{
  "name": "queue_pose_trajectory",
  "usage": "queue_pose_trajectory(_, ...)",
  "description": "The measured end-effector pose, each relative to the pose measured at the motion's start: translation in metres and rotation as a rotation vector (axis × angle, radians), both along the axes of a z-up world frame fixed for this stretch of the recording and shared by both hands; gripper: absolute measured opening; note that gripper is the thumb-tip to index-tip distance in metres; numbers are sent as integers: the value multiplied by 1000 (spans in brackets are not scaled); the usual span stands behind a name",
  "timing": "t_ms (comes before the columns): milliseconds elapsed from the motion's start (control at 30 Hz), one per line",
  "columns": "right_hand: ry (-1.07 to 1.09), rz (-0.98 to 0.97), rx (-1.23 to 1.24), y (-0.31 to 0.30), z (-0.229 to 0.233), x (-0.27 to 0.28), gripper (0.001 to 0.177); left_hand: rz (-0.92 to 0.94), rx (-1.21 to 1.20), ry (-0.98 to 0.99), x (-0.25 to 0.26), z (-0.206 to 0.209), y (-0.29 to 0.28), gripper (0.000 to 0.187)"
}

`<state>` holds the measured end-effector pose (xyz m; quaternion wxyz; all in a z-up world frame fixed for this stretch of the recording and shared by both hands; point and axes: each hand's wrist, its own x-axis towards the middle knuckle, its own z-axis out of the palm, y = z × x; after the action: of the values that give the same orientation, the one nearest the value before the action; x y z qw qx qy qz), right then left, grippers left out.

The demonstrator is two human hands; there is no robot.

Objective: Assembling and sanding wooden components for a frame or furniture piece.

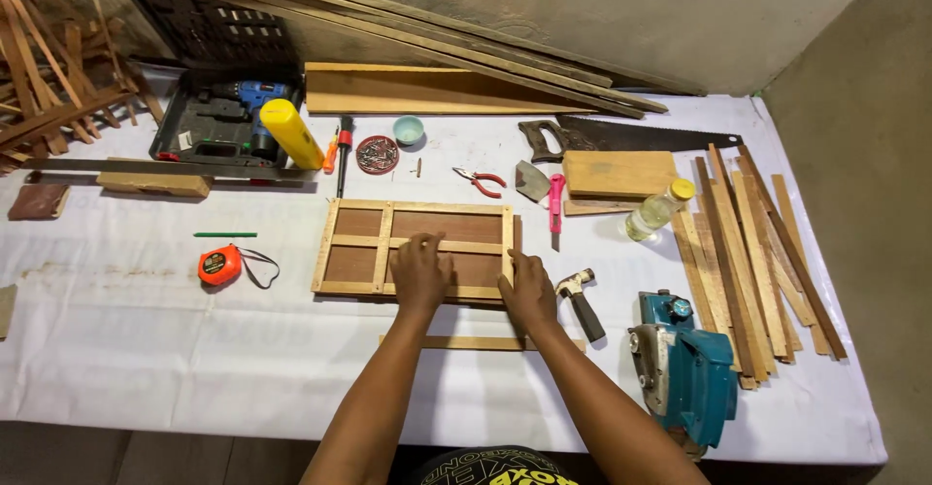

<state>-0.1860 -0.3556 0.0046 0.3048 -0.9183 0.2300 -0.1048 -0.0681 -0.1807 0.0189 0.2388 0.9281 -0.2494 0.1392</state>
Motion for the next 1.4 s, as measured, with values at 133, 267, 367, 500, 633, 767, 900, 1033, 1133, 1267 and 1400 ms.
queue_pose_trajectory(133,121,-92,23,18,3,17,61,183,99,-3,35,4,57,63)
queue_pose_trajectory(267,129,-183,-36,25,-8,22,63,144,135,330,55,-7,85,65)
queue_pose_trajectory(367,133,-234,-34,33,-7,20,61,96,100,375,62,-18,94,61)
queue_pose_trajectory(500,142,-296,-16,44,5,19,61,38,51,390,63,-17,102,58)
queue_pose_trajectory(633,89,-302,-48,47,3,15,58,4,35,399,60,-21,108,58)
queue_pose_trajectory(767,137,-307,-58,50,2,16,53,-16,13,372,60,-25,113,58)
queue_pose_trajectory(900,134,-318,-58,49,-3,17,50,-32,4,363,62,-24,114,58)
queue_pose_trajectory(1033,140,-313,-70,49,-3,16,50,-40,6,407,61,-18,114,59)
queue_pose_trajectory(1133,167,-336,-77,52,2,18,52,-30,44,450,62,-17,114,61)
queue_pose_trajectory(1267,127,-354,-215,66,15,21,50,-37,55,388,62,-14,120,61)
queue_pose_trajectory(1400,47,-325,-201,84,17,25,45,-121,63,177,60,-6,121,61)
